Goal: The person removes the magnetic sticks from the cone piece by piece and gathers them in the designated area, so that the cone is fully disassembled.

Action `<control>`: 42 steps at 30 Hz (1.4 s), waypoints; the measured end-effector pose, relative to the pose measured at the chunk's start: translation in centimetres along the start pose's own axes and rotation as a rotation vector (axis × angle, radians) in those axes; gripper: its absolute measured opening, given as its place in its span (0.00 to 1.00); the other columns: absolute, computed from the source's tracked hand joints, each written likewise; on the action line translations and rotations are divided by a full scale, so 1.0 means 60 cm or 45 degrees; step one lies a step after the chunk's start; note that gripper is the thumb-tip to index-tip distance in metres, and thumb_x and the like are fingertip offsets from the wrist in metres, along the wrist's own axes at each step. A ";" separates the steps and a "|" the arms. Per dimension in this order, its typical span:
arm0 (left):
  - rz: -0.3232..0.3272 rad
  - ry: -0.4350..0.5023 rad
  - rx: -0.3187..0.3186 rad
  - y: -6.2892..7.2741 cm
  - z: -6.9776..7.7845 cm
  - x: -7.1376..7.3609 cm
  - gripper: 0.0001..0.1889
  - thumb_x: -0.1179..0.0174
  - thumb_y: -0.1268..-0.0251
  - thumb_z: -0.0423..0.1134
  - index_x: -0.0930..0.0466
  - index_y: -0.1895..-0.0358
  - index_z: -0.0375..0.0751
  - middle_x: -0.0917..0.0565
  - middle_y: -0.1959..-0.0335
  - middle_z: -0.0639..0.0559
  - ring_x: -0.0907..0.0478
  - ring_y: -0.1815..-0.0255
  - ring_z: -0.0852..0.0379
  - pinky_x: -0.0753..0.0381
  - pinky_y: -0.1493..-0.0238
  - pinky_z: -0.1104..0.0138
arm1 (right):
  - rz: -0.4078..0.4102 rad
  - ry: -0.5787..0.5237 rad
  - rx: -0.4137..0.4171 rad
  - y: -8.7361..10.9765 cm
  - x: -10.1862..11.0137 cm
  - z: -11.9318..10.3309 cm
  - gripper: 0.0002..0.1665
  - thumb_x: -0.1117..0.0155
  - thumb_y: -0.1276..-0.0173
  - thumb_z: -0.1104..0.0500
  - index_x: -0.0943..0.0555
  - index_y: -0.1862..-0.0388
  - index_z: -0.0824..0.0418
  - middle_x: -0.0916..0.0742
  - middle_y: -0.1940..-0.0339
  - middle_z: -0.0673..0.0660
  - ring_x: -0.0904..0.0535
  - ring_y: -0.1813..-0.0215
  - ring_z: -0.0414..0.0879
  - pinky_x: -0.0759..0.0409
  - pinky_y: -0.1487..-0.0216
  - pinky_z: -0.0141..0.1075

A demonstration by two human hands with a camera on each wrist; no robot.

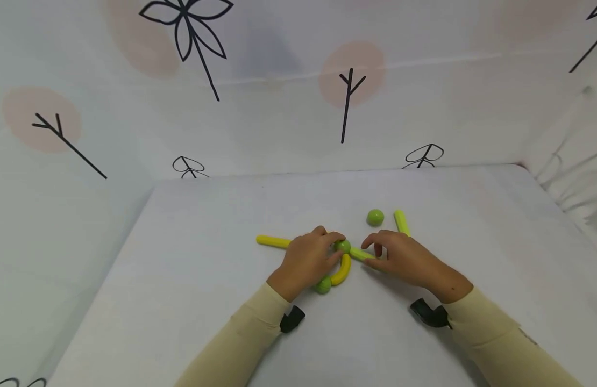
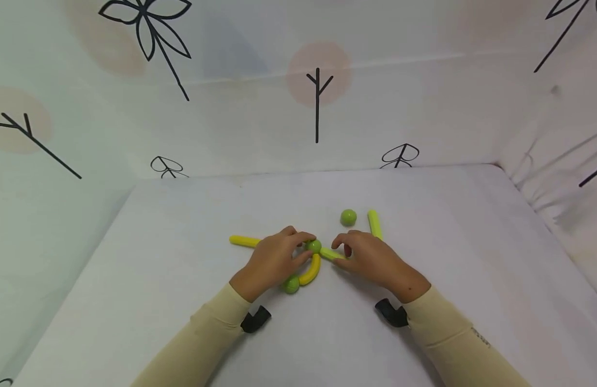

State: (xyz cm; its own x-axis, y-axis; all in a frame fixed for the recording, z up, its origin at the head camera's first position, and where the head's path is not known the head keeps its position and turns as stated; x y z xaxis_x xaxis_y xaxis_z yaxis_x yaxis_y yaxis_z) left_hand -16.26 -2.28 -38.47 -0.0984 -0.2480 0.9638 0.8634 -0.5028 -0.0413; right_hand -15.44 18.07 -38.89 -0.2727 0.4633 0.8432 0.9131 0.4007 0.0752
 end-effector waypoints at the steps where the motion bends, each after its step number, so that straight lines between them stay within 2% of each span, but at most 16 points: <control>1: 0.003 -0.009 -0.004 0.000 0.000 -0.001 0.19 0.38 0.30 0.52 0.19 0.39 0.56 0.17 0.57 0.54 0.25 0.71 0.61 0.29 0.74 0.72 | -0.009 0.012 0.003 0.000 0.000 0.000 0.17 0.26 0.38 0.57 0.17 0.52 0.59 0.19 0.71 0.48 0.28 0.68 0.41 0.28 0.68 0.32; 6: 0.002 -0.044 -0.008 0.000 0.001 -0.004 0.19 0.39 0.30 0.53 0.19 0.38 0.57 0.16 0.55 0.54 0.22 0.67 0.61 0.28 0.72 0.71 | -0.083 0.047 -0.054 0.000 -0.003 0.003 0.16 0.25 0.39 0.57 0.16 0.52 0.57 0.18 0.69 0.49 0.27 0.66 0.42 0.26 0.63 0.36; 11: -0.010 -0.039 0.012 0.002 0.003 -0.007 0.19 0.38 0.30 0.53 0.19 0.39 0.58 0.15 0.55 0.56 0.20 0.64 0.62 0.28 0.71 0.71 | -0.186 0.090 -0.084 0.003 -0.013 0.005 0.21 0.25 0.38 0.55 0.18 0.47 0.56 0.19 0.68 0.48 0.26 0.64 0.42 0.25 0.60 0.38; 18: 0.025 -0.006 0.034 0.004 0.004 -0.009 0.18 0.35 0.32 0.52 0.17 0.41 0.57 0.14 0.56 0.57 0.21 0.67 0.63 0.29 0.72 0.72 | -0.204 0.046 -0.018 0.007 -0.014 0.003 0.18 0.27 0.36 0.55 0.20 0.48 0.55 0.18 0.67 0.46 0.25 0.65 0.40 0.23 0.59 0.38; 27: 0.070 -0.021 0.064 0.010 -0.001 -0.010 0.17 0.33 0.36 0.52 0.15 0.45 0.58 0.14 0.60 0.59 0.21 0.67 0.64 0.31 0.71 0.70 | -0.231 -0.012 0.075 0.003 -0.017 0.009 0.15 0.29 0.33 0.54 0.21 0.51 0.52 0.18 0.66 0.44 0.25 0.64 0.38 0.24 0.59 0.35; 35: 0.063 0.036 0.067 0.005 -0.001 -0.007 0.17 0.32 0.36 0.52 0.15 0.46 0.57 0.14 0.62 0.60 0.24 0.68 0.65 0.32 0.70 0.71 | -0.240 -0.069 0.124 0.003 -0.011 0.021 0.12 0.32 0.31 0.55 0.22 0.51 0.50 0.17 0.65 0.44 0.25 0.63 0.38 0.24 0.59 0.34; 42: 0.045 0.032 0.075 0.001 0.001 -0.006 0.17 0.33 0.36 0.53 0.15 0.45 0.58 0.15 0.62 0.60 0.24 0.68 0.65 0.33 0.70 0.71 | -0.260 -0.117 0.172 0.002 -0.006 0.028 0.11 0.34 0.29 0.53 0.22 0.51 0.51 0.17 0.64 0.44 0.25 0.63 0.38 0.25 0.58 0.34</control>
State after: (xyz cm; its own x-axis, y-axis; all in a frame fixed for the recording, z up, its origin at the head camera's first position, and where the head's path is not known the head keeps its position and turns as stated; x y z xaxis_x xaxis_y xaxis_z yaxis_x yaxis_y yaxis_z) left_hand -16.13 -2.16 -38.83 -0.0789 -0.2859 0.9550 0.8940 -0.4441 -0.0591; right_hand -15.76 19.28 -40.06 -0.4796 0.4292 0.7653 0.7891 0.5924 0.1623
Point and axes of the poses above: each hand's wrist, its own y-axis away from the middle knuckle, its own x-axis out of the back of the hand, z = x × y, the point moved 2 cm from there along -y, towards the middle knuckle
